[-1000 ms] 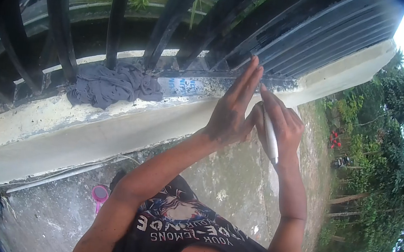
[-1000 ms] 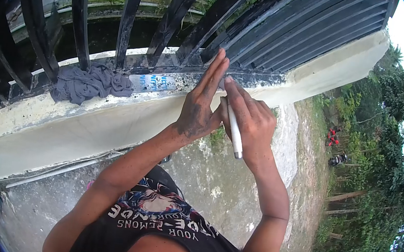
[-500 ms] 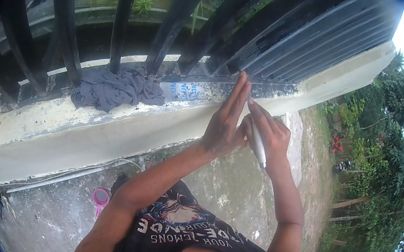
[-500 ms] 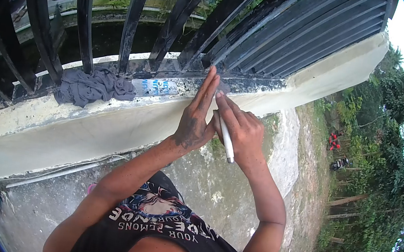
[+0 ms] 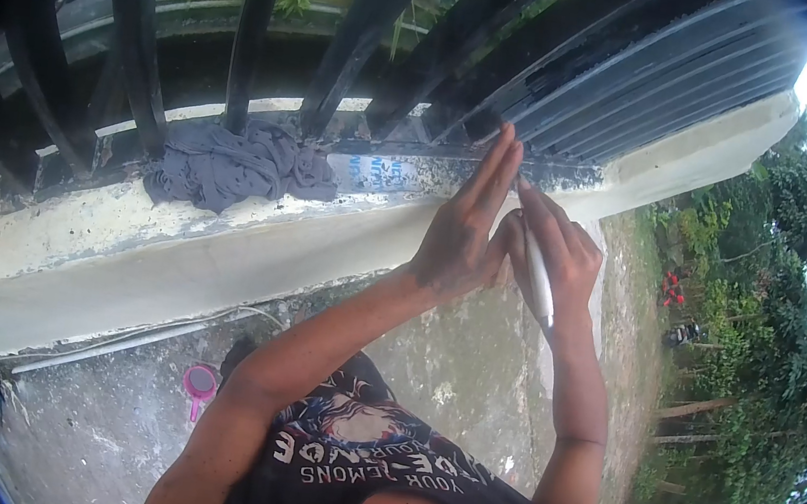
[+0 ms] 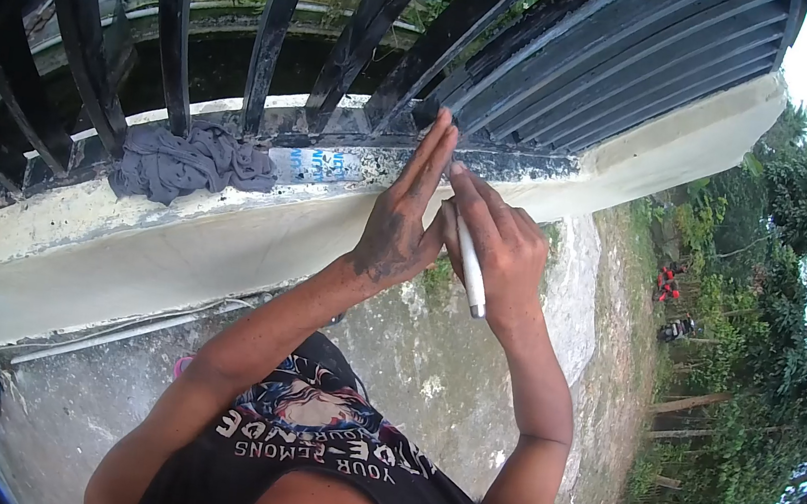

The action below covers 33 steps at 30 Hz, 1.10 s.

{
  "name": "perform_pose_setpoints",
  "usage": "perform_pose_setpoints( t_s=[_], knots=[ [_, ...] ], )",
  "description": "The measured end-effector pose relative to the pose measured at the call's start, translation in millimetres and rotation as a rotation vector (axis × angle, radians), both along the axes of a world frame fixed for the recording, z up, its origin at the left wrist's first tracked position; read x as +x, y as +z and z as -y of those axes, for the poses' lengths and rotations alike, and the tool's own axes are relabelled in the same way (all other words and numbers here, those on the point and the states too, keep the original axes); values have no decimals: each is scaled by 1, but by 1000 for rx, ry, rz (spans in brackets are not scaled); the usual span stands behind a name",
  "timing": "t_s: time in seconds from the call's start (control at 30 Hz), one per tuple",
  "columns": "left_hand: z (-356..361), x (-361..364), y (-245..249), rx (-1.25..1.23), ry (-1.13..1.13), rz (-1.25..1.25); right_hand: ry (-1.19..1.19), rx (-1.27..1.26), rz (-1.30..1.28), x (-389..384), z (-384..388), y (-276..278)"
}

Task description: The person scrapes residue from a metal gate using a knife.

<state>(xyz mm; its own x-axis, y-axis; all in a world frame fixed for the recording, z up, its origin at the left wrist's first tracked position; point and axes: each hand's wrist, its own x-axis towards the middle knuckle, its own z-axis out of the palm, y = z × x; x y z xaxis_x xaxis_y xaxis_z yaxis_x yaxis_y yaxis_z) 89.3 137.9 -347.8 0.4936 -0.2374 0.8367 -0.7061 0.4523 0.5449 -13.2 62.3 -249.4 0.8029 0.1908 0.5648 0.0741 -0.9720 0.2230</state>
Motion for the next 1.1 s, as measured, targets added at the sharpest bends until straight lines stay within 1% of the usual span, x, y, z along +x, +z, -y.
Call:
perform_pose_setpoints(
  t_s=[0.07, 0.2, 0.27, 0.37, 0.4, 0.47, 0.53, 0.57, 0.63, 0.67, 0.7, 0.73, 0.8, 0.83, 0.87, 0.93, 1.0, 1.07, 1.1],
  knots=[
    [0, 0, 5, -14, -6, 11, 2, -44, 115, 2, 0, -2],
    [-3, -6, -8, 0, 10, -42, -27, -11, -46, -8, -6, -10],
    [-5, -11, -9, -1, 0, -71, -38, -19, -54, -6, -7, -8],
    [-6, 2, 11, -10, -42, -48, 3, -72, 125, 3, -9, 4],
    [-5, 4, 14, -11, -67, -21, -3, -74, 127, 2, -9, 3],
    [-1, -1, 4, -38, -59, -17, -41, -27, 49, 0, -5, -1],
    [-1, -7, -18, 25, -9, -78, -16, 44, -14, -4, -4, -13],
    [0, -10, -25, 6, -3, -90, -28, 8, -25, -3, -5, -15],
    [-4, -7, -18, 20, -24, -93, -40, -5, -28, -4, -12, -10],
    [-5, -4, -12, 29, -45, -95, -37, 14, -8, 0, -13, -1],
    [-3, 2, -7, 17, -56, -64, -13, -21, 45, 1, -13, 2],
    [-2, 0, -5, 40, -73, -40, -32, 0, 69, 1, -12, 0],
    [0, 1, 0, 9, -17, -25, -14, -19, 75, 0, -11, -5],
    [-4, -2, -6, 29, -28, -40, -30, 11, -1, -5, -10, -7],
    [-6, -5, -14, 50, -39, 0, -42, 31, 38, -8, -8, -11],
    [-8, -6, -24, 107, -12, -44, 7, 91, -86, -11, -3, -18],
    [-10, -5, -22, 143, -31, -16, 12, 118, -33, -12, -4, -15],
    [-9, -2, -13, 127, -28, 7, 35, 29, 18, -12, -4, -8],
    [-11, -1, -3, 111, -50, 21, 7, -19, 48, -13, -6, -6]
  ],
)
